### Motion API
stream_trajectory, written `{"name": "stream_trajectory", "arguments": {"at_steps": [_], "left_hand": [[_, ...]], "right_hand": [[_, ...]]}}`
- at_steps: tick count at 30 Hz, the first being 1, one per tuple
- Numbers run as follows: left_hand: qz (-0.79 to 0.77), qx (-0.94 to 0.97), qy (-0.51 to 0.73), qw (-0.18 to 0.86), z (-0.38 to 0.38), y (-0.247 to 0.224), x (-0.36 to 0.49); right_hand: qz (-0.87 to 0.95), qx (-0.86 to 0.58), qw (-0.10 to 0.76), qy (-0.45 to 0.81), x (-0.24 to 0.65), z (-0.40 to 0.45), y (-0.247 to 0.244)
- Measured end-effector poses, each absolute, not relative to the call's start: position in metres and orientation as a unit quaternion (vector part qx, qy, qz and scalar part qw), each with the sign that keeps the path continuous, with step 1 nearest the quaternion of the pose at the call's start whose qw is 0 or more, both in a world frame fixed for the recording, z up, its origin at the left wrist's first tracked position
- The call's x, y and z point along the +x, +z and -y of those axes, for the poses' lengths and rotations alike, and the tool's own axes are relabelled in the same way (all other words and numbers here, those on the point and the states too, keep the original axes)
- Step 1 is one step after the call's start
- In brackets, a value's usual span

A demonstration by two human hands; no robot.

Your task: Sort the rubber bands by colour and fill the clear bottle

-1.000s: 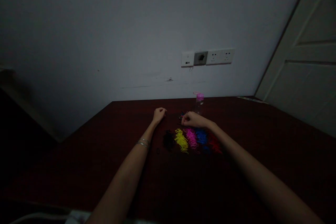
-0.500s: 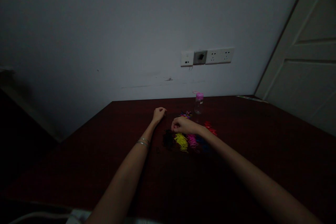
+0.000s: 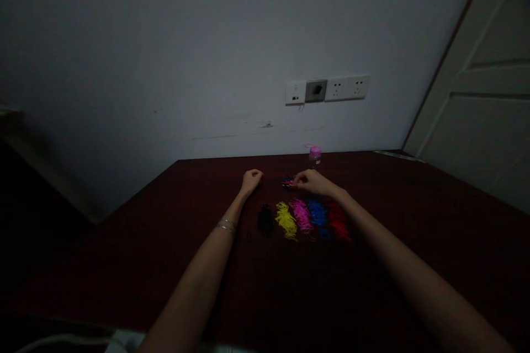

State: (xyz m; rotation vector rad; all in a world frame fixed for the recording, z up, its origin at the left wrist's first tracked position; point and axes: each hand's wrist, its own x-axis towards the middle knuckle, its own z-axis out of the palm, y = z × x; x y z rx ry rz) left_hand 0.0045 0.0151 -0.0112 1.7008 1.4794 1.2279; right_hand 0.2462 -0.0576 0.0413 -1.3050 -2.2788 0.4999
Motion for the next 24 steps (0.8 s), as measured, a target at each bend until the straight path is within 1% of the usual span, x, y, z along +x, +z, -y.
{"name": "stream_trajectory", "arguments": {"at_steps": [5, 9, 16, 24], "left_hand": [[-0.552, 0.634, 0.463, 0.281, -0.018, -0.013, 0.004], [-0.551, 0.632, 0.462, 0.29, -0.016, -0.013, 0.004], [-0.553, 0.638, 0.456, 0.283, -0.017, -0.014, 0.002], [-0.55, 0.647, 0.454, 0.269, -0.022, -0.019, 0.001]], "right_hand": [[0.817, -0.518, 0.174, 0.184, 0.272, 0.043, 0.019], [0.816, -0.527, 0.173, 0.163, 0.272, 0.041, 0.01], [0.804, -0.559, 0.177, 0.098, 0.26, 0.054, 0.016], [0.795, -0.584, 0.142, 0.076, 0.259, 0.057, 0.013]]}}
